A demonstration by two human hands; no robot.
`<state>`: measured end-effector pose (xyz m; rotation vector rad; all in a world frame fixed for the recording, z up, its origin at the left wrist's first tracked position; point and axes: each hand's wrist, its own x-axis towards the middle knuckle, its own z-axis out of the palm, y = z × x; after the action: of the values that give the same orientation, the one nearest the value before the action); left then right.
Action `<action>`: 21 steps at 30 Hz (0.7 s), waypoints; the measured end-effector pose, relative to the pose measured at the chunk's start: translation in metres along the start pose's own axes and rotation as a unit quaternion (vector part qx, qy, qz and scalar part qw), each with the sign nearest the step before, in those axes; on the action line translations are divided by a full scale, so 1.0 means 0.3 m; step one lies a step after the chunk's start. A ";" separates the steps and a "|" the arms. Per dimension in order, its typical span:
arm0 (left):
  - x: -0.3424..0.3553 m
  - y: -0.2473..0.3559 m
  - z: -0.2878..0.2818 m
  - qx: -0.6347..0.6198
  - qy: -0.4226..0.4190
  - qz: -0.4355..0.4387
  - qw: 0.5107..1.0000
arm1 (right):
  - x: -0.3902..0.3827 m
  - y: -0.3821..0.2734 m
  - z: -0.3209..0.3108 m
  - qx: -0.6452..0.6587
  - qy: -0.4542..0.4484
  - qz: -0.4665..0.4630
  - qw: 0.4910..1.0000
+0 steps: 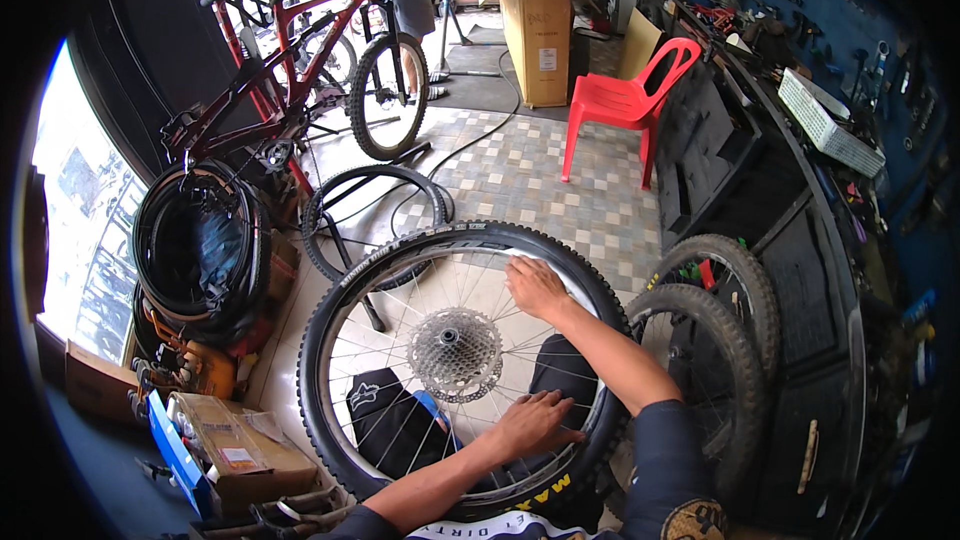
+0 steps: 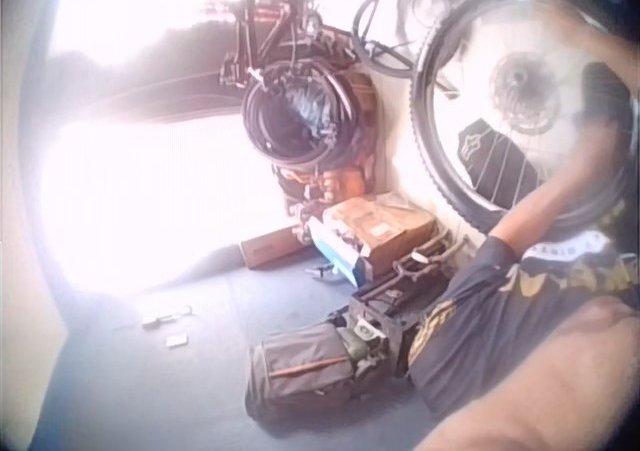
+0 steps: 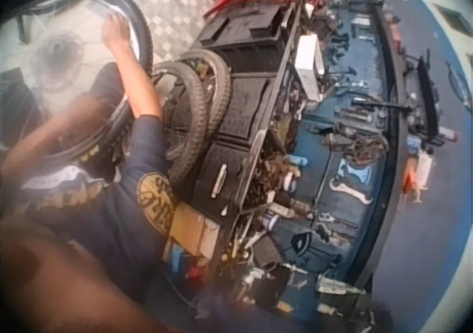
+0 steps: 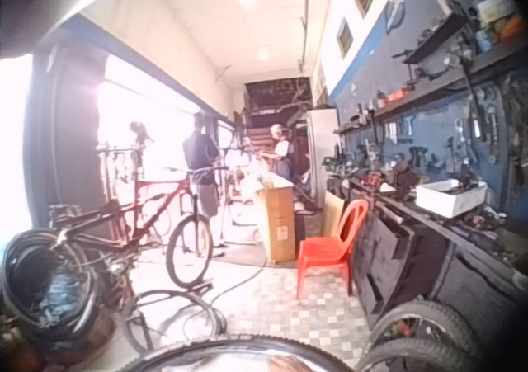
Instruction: The person removes a bicycle tire from a rim, then installs a new tire and inner tube onto the rim. They seat the tire bead by hand and adjust the tube inside the tire.
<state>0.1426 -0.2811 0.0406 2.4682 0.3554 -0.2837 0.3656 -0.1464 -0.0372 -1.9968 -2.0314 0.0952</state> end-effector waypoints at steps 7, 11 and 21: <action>-0.015 -0.011 0.060 0.040 0.047 0.005 0.998 | 0.239 -0.020 0.094 0.002 -0.073 0.149 0.986; -0.011 -0.034 0.094 0.062 0.054 0.012 0.997 | 0.273 -0.026 0.066 0.041 -0.094 0.216 0.971; -0.007 -0.011 0.095 0.020 0.068 -0.009 0.997 | -0.071 0.017 -0.108 -0.294 -0.216 0.072 0.928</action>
<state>0.1362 -0.2965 0.0170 2.5320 0.4347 -0.1310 0.3787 -0.1722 -0.0109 -2.6889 -2.3817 -0.0605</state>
